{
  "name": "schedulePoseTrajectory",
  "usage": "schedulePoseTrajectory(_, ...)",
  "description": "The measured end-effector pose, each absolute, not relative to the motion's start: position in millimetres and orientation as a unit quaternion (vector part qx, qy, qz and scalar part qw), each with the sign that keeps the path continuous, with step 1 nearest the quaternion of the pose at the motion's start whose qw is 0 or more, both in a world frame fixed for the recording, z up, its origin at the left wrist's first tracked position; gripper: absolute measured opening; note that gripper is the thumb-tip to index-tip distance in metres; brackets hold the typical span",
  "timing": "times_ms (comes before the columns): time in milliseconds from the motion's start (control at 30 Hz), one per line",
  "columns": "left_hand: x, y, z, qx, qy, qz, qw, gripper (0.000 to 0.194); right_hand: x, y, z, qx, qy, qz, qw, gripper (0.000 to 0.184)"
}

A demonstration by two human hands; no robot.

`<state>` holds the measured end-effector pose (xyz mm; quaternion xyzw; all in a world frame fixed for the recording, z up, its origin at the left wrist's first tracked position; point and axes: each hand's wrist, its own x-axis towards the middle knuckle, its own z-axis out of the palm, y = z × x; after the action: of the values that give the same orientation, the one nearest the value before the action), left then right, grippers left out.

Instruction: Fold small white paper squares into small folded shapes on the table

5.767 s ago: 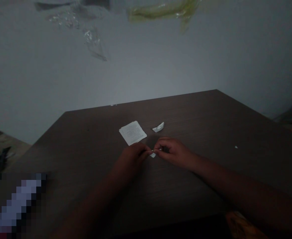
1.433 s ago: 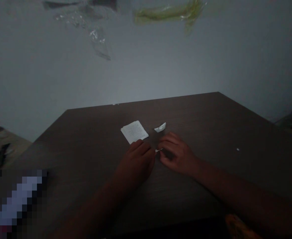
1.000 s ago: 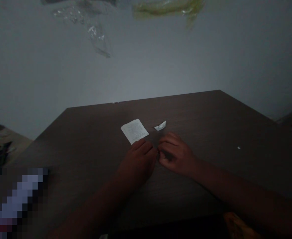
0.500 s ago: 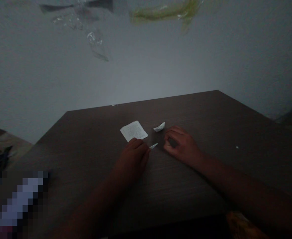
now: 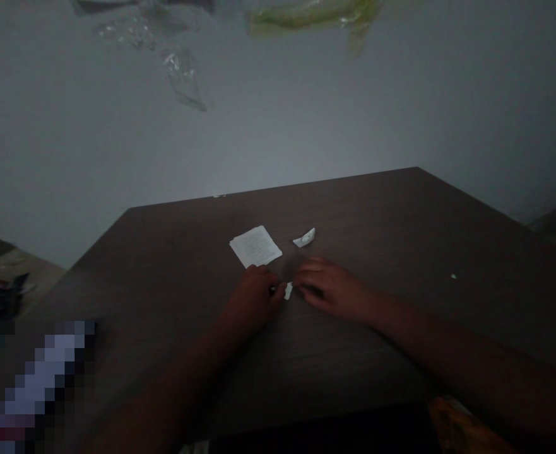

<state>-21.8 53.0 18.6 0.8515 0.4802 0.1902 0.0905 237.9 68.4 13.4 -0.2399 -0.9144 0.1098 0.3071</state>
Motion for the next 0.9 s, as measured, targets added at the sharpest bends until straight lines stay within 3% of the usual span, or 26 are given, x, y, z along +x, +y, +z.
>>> schedulePoseTrajectory(300, -27, 53, 19, 0.851, 0.478, 0.185, 0.116, 0.008, 236, 61, 8, -0.214, -0.945, 0.081, 0.236, 0.028)
schedulePoseTrajectory(433, -27, 52, 29, 0.877, 0.434, 0.142, 0.149, 0.015, 233, 52, 16, -0.251, -0.945, 0.057, 0.200, 0.019)
schedulePoseTrajectory(633, -23, 42, 41, 0.887, 0.421, 0.079, 0.174, 0.011, 232, 37, 29, -0.296, -0.948, 0.069, 0.094, 0.029)
schedulePoseTrajectory(900, -2, 35, 44, 0.888, 0.437, 0.054, 0.134, 0.013, 240, 35, 22, -0.302, -0.943, 0.090, 0.110, 0.024)
